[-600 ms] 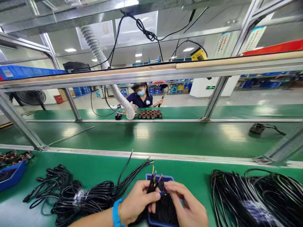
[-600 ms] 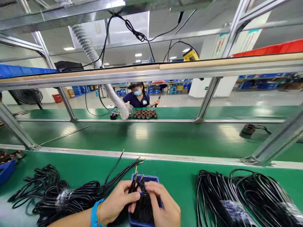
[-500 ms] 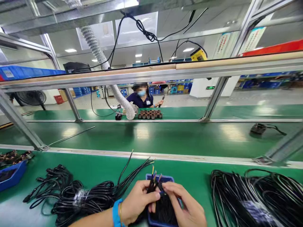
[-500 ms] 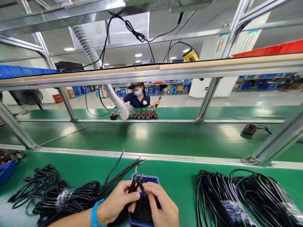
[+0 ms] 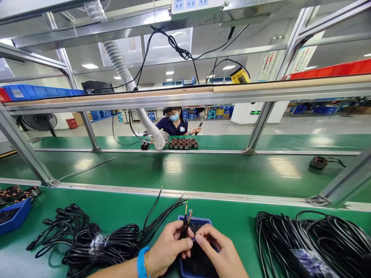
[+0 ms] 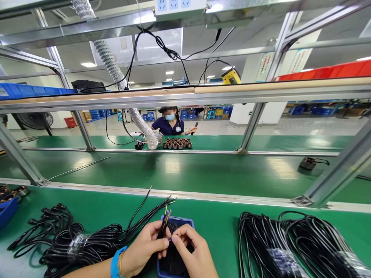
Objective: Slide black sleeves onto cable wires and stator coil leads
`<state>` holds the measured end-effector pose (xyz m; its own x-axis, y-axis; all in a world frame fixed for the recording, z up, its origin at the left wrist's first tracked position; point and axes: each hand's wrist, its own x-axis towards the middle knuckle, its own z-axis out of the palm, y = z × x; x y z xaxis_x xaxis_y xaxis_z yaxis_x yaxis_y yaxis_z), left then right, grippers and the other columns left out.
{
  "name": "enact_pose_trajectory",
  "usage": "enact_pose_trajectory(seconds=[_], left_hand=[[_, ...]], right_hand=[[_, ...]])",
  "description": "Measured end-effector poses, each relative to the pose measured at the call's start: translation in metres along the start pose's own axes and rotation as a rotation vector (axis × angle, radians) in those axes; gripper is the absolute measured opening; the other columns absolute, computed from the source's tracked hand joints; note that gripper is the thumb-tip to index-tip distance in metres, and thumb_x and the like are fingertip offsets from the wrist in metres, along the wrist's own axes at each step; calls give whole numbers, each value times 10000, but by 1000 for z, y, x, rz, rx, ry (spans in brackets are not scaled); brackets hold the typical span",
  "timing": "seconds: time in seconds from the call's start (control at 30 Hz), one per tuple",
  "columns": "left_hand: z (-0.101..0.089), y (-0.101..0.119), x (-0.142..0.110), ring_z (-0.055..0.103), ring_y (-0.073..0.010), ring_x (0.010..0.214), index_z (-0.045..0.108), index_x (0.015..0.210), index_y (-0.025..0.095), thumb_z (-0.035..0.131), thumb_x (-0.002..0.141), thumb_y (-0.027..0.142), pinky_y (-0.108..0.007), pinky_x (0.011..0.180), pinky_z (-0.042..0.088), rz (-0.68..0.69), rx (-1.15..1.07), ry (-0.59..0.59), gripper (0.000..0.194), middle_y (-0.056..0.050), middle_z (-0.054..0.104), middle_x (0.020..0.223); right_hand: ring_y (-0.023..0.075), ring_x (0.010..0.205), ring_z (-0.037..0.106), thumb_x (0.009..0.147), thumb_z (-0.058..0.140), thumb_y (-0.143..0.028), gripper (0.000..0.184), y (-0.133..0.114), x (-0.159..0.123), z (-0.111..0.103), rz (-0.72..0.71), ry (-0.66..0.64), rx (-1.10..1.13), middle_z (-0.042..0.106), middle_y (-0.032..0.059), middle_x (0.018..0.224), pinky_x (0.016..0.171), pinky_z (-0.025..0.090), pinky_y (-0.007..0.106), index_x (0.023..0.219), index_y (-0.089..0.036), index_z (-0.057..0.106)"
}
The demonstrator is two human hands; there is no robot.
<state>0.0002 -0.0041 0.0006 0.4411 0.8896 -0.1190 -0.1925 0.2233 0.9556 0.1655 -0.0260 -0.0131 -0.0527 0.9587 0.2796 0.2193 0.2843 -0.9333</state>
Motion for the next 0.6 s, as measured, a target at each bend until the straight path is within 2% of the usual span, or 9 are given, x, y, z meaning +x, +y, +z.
enact_pose_trajectory(seconds=[0.13,0.23,0.37,0.5,0.6], left_hand=[[0,0,1,550,-83,569,563,800,150,903,614,435,-192,525,408,52,-17,18,481,21,576,725],[-1,1,3,537,-78,536,580,826,140,900,631,464,-191,494,397,68,-28,3,495,24,569,712],[-3,1,4,532,-81,496,561,789,146,909,628,479,-190,460,386,58,-25,-16,509,37,546,645],[-2,1,3,542,-84,482,553,788,154,910,635,489,-194,452,392,56,-38,-28,513,38,552,651],[-1,2,1,593,-104,551,571,805,150,901,670,472,-209,518,442,69,-42,-57,480,12,592,704]], right_hand=[[188,680,685,850,688,-542,334,7,0,7,105,-19,222,695,18,745,660,550,276,818,-209,701],[202,737,710,795,752,-492,322,0,0,0,77,-33,179,737,46,867,690,569,287,968,-221,739],[178,661,666,799,731,-452,247,-10,2,-7,44,-30,30,715,33,730,622,532,250,732,-213,724],[177,642,665,779,719,-431,236,-11,6,-3,101,-66,47,715,34,715,610,527,250,739,-199,709],[160,623,662,805,676,-384,189,-11,4,-6,47,-75,-54,719,28,718,598,516,234,759,-204,707]])
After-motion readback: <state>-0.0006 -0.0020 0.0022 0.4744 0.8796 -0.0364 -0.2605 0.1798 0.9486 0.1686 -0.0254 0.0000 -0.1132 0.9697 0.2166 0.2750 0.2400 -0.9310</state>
